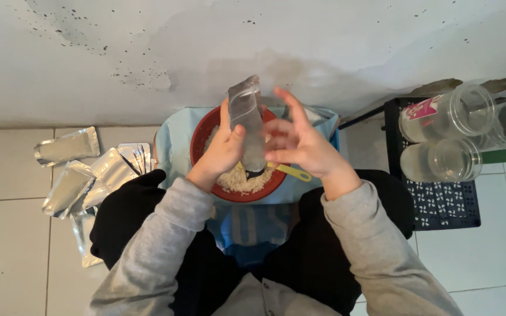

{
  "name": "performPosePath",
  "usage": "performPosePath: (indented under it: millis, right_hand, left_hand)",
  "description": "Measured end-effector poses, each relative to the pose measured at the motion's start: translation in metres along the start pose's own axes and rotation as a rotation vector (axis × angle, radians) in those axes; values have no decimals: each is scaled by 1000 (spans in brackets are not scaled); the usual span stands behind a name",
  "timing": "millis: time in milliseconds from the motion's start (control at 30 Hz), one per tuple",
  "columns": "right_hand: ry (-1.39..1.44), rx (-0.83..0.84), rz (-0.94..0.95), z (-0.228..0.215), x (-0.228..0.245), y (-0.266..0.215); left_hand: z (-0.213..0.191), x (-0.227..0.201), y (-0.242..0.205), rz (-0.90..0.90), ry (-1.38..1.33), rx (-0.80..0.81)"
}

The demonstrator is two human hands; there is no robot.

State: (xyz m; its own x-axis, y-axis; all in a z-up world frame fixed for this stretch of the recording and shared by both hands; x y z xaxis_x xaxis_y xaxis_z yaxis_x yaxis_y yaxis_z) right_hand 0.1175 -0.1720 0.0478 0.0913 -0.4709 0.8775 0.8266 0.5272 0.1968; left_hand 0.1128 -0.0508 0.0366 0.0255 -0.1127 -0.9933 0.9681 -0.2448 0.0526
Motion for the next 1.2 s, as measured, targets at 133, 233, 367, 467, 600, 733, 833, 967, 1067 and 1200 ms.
performPosePath:
  millis: [133,233,367,467,600,733,833,967,1067,1200]
  right_hand:
    - [-128,-75,-59,-33,-3,-5]
    - [-125,-92,-14,-38,-5,-10]
    - [-151,-56,-58,-11,12,-5]
    - [-182,-15,-92,-11,-13,-14]
    - [-246,-97,-129,-32,-24,-21]
    - [-203,-119,-115,-8,2,-14]
    - [-78,65,-36,8,-11,-13]
    - [-198,-87,-141,-20,-12,-10]
    - [-164,-51,-73,-3,-10,-6]
    - [-338,-89,-130,-28,-11,-1]
  left_hand:
    - [-11,0,-1,16,-9,8]
    - [-14,7,-5,-9,35,43]
    - [-10,11,-2,-16,38,90]
    - [-6,32,-5,-33,47,143]
    - [-4,51,-12,-3,151,147]
    - [-7,39,-12,-30,103,134]
    - [-10,46,-10,-62,62,132]
    - [-11,42,-8,-9,45,119]
    - [-11,41,-8,-24,28,115]
    - [-22,42,-7,-42,3,79]
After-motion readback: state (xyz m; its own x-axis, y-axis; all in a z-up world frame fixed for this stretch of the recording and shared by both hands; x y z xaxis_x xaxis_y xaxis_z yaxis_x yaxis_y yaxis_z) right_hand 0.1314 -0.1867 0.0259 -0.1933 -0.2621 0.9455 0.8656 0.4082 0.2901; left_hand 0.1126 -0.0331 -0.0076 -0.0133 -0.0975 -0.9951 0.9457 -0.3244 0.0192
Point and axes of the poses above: each hand's wrist, its own y-axis towards the middle knuckle, its own z-axis out of the palm, x = y × z, the point moved 10 cm from there along y, towards the middle knuckle, and after that the axes turned 15 degrees about -z, right-handed, at the moved point
